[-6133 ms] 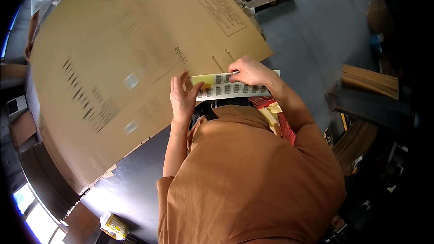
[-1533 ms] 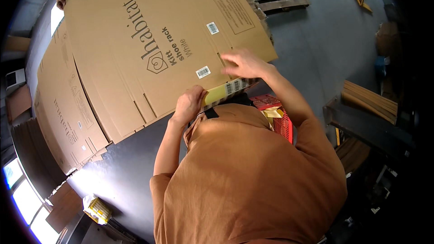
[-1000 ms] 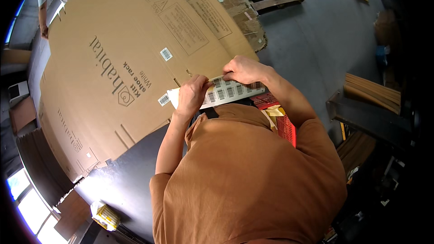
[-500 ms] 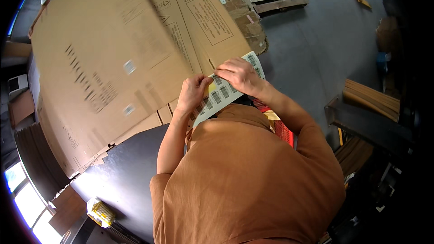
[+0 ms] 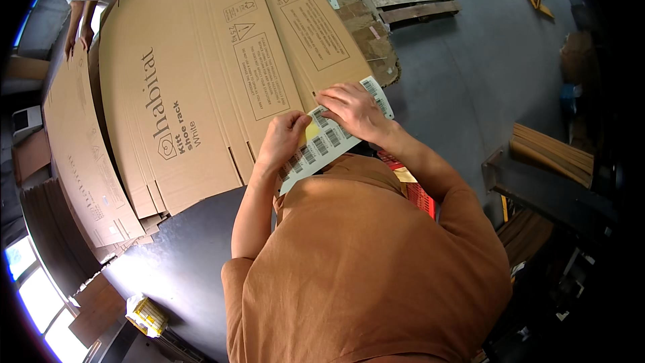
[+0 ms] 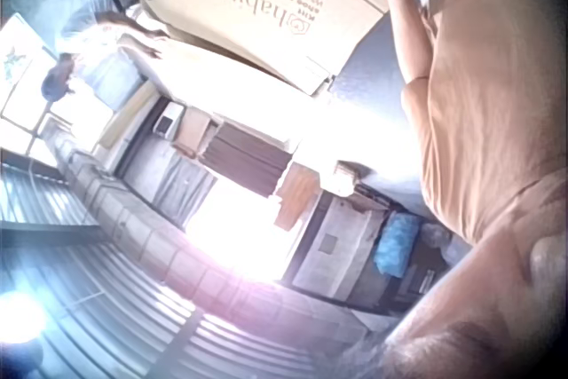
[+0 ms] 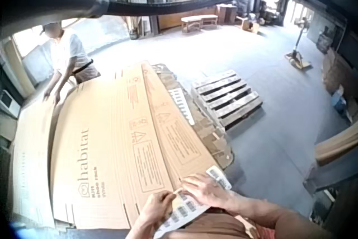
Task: The person applies barcode stickers to a stack of large cardboard boxes. They peel individual stickers from a sheet and place them on the top box, repeating this process for multiple boxes in the stack.
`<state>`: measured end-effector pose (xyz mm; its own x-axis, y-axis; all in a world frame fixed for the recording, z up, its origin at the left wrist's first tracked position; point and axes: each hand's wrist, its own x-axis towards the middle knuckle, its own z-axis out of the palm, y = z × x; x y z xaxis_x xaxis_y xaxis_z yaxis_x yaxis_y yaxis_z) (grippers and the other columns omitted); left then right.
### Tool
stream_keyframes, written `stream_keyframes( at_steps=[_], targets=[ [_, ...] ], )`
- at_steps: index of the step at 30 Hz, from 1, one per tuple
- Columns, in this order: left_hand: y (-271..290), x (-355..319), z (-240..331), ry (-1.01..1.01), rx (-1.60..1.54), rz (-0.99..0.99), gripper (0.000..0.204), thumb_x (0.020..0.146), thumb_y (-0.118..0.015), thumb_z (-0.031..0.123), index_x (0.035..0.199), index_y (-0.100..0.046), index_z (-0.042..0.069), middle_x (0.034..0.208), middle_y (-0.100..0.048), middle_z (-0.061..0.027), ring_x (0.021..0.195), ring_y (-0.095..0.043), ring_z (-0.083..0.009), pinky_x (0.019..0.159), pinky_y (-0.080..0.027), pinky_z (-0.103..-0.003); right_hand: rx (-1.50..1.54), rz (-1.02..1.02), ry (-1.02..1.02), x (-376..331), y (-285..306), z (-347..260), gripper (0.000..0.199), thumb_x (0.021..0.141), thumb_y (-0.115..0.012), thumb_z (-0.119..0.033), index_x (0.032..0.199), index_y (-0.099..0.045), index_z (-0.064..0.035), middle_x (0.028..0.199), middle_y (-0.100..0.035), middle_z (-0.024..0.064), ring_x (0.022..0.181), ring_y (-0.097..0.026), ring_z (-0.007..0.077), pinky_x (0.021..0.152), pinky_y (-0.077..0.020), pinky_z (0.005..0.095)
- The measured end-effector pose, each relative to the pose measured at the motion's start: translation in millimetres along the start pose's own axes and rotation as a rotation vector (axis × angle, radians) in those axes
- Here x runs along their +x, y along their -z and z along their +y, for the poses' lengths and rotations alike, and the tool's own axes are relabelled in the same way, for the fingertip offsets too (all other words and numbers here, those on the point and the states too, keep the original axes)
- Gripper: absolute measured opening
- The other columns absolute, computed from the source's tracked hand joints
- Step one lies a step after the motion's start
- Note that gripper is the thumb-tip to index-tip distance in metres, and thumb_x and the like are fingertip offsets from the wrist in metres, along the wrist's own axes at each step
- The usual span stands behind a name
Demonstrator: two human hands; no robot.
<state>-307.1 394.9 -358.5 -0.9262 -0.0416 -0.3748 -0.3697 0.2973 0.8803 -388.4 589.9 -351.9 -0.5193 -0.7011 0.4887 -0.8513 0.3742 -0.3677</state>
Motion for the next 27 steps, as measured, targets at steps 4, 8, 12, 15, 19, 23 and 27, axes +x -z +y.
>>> stream_keyframes(
  at_steps=[4, 8, 12, 15, 19, 23, 27],
  targets=[
    [1.8, 0.4, -0.2, 0.0, 0.012, 0.021, 0.029, 0.095, -0.058, 0.022, 0.096, -0.065, -0.006, 0.074, -0.064, -0.0144, 0.067, -0.058, -0.0183, 0.067, -0.048, -0.034, 0.004, -0.011, 0.029, -2.1, -1.2, -1.8, 0.03, 0.071, -0.077, -0.009, 0.099, -0.07, -0.0045, 0.1, -0.068, 0.0054, 0.095, -0.063, 0.0215, 0.079, -0.0505, 0.0347],
    [1.0, 1.4, -1.0, 0.013, 0.014, 0.029, 0.03, 0.095, -0.058, 0.023, 0.096, -0.066, -0.006, 0.076, -0.065, -0.0152, 0.07, -0.06, -0.0194, 0.069, -0.049, -0.035, -0.071, 0.014, 0.069, -3.1, -1.0, -4.3, 0.025, 0.072, -0.073, -0.008, 0.097, -0.071, -0.0036, 0.101, -0.069, 0.0061, 0.095, -0.064, 0.0207, 0.079, -0.0508, 0.0342],
    [0.6, 1.6, -1.0, 0.034, 0.001, 0.031, 0.03, 0.094, -0.058, 0.023, 0.097, -0.066, -0.006, 0.077, -0.066, -0.0152, 0.072, -0.06, -0.0188, 0.07, -0.049, -0.034, -0.103, 0.01, 0.103, -9.0, -4.5, -1.7, 0.025, 0.075, -0.066, -0.009, 0.099, -0.069, -0.0019, 0.103, -0.068, 0.0073, 0.1, -0.063, 0.0214, 0.083, -0.05, 0.0345],
    [1.0, 0.8, 2.1, 0.054, 0.001, 0.02, 0.031, 0.095, -0.057, 0.023, 0.097, -0.066, -0.006, 0.077, -0.066, -0.0146, 0.071, -0.06, -0.0183, 0.07, -0.049, -0.034, -0.092, 0.0, 0.098, -9.5, -2.9, -2.3, 0.024, 0.074, -0.066, -0.008, 0.097, -0.069, -0.0022, 0.102, -0.068, 0.0081, 0.1, -0.064, 0.0225, 0.083, -0.0501, 0.0349],
    [1.4, 4.6, -2.8, 0.041, -0.032, -0.012, 0.031, 0.095, -0.057, 0.023, 0.097, -0.066, -0.006, 0.077, -0.066, -0.0143, 0.072, -0.06, -0.0181, 0.07, -0.049, -0.035, -0.031, -0.015, 0.06, -9.3, 1.2, -3.4, 0.021, 0.075, -0.067, -0.008, 0.096, -0.069, -0.0026, 0.105, -0.068, 0.0085, 0.098, -0.065, 0.0235, 0.083, -0.05, 0.0351],
    [2.5, 7.3, 0.0, 0.015, -0.023, -0.038, 0.03, 0.095, -0.056, 0.022, 0.098, -0.066, -0.006, 0.078, -0.067, -0.0149, 0.073, -0.061, -0.0189, 0.071, -0.049, -0.035, 0.03, 0.017, -0.084, -3.4, 2.7, -7.1, 0.02, 0.076, -0.068, -0.008, 0.095, -0.069, -0.0032, 0.109, -0.066, 0.0088, 0.098, -0.064, 0.0241, 0.084, -0.0499, 0.0355],
    [3.6, 6.8, 1.2, 0.016, 0.002, -0.032, 0.03, 0.095, -0.055, 0.022, 0.1, -0.066, -0.006, 0.081, -0.067, -0.0156, 0.075, -0.062, -0.0198, 0.072, -0.049, -0.034, -0.067, 0.006, 0.004, -1.9, 0.4, -3.3, 0.019, 0.076, -0.068, -0.007, 0.095, -0.07, -0.0044, 0.109, -0.066, 0.0082, 0.099, -0.063, 0.0244, 0.084, -0.0498, 0.0364]
  ],
)
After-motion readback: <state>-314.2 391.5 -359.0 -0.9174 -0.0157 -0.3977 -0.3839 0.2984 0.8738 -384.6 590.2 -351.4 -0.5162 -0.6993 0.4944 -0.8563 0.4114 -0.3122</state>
